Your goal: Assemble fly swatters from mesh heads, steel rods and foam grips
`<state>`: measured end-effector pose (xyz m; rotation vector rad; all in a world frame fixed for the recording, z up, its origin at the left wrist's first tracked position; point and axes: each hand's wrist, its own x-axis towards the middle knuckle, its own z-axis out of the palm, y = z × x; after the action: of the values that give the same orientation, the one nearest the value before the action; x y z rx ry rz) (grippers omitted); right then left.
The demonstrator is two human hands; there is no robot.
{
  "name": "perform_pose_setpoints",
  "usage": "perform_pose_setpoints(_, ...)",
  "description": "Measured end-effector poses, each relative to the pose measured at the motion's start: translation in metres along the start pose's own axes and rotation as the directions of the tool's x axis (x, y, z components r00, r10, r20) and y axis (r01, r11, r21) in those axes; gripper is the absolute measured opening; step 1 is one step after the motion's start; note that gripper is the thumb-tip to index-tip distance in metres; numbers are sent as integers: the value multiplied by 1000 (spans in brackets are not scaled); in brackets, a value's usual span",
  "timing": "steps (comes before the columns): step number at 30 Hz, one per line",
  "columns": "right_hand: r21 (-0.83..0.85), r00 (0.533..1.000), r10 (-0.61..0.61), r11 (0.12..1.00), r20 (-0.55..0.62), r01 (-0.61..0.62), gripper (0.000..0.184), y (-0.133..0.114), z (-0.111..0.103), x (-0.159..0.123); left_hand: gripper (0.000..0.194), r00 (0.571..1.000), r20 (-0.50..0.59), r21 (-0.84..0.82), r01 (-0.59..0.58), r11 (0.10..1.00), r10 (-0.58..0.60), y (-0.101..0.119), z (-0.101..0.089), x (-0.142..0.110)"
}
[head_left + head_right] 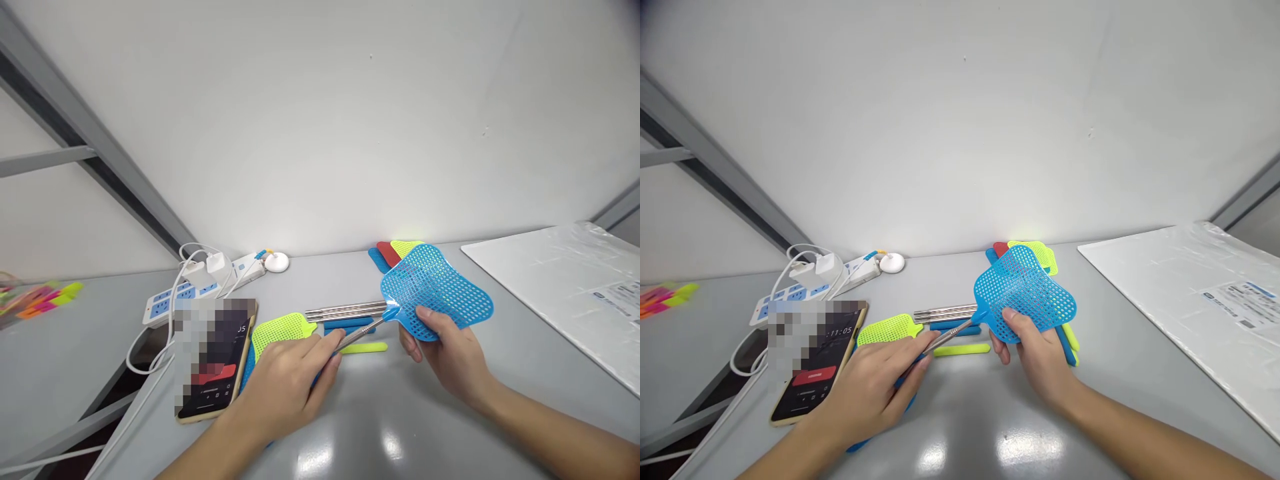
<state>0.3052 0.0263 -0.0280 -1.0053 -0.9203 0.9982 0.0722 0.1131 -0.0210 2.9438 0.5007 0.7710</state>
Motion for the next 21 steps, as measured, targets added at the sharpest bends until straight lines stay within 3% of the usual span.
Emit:
perform_pose_setpoints(5, -131, 994, 9, 991, 106, 5, 40, -1, -6, 0, 29, 1000, 24, -7, 11, 1000, -11, 0, -1, -4)
perform_pose_setpoints(9, -210, 979, 84, 977, 185, -44, 46, -3, -9, 1, 25, 987, 133, -131, 112, 985, -95, 4, -3, -4)
perform_pose_setpoints(15, -204, 913, 147, 976, 381, -72, 37, -19, -13, 0, 26, 883, 405, -413, 409, 814, -239, 22, -11, 3)
perform_pose_setpoints(21, -349, 912, 118, 937, 394, 29, 37, -33, -15, -1, 21, 882, 404, -430, 416, 801, -242, 31, -15, 2)
